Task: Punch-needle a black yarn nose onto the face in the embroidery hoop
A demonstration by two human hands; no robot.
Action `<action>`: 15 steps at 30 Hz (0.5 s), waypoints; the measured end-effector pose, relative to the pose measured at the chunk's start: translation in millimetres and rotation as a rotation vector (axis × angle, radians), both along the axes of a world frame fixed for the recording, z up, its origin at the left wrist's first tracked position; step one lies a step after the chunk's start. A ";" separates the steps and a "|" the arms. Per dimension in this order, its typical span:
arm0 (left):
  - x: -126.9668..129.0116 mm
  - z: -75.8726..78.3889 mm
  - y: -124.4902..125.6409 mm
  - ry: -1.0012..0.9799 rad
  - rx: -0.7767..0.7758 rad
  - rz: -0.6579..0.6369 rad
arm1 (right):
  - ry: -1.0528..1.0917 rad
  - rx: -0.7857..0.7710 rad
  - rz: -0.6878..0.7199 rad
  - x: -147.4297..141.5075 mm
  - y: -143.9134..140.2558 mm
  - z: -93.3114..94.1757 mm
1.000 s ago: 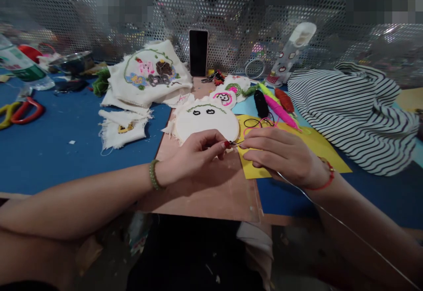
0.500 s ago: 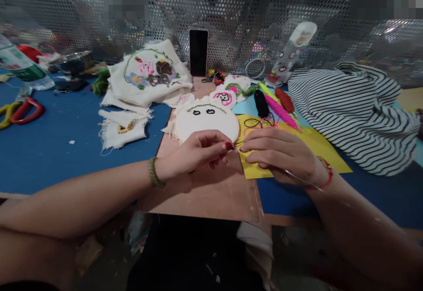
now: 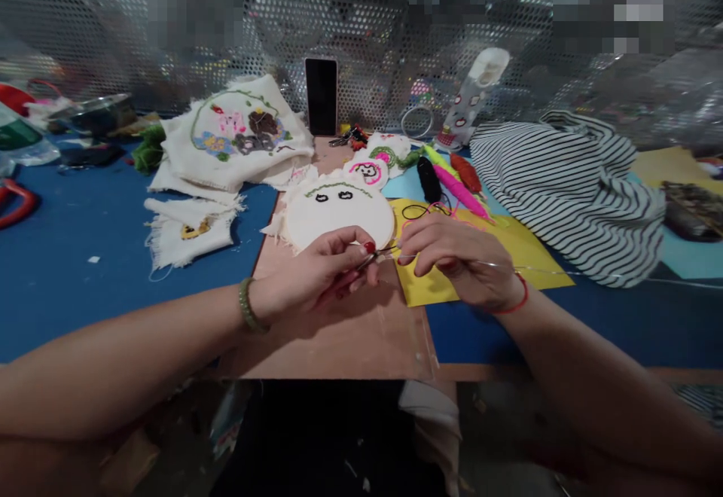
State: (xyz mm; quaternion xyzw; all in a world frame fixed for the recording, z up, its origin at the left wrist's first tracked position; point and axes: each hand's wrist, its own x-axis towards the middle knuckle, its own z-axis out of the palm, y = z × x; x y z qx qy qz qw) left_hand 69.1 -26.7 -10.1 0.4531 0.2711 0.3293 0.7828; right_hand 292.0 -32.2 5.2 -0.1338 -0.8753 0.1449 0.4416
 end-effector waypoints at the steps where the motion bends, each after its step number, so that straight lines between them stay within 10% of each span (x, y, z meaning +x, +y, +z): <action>1: -0.1 -1.2 1.1 -0.004 -0.013 0.027 | 0.053 -0.023 -0.032 0.7 1.1 0.9; 7: 1.2 -3.2 3.6 0.023 -0.008 0.132 | 0.202 -0.298 -0.728 70.2 28.2 34.4; 9: 1.9 -3.3 3.3 0.038 0.005 0.146 | -0.079 -0.538 -1.200 107.8 40.0 45.3; 15: 2.9 -1.9 3.6 0.036 -0.032 0.184 | -0.677 -1.100 -1.372 153.0 62.5 29.9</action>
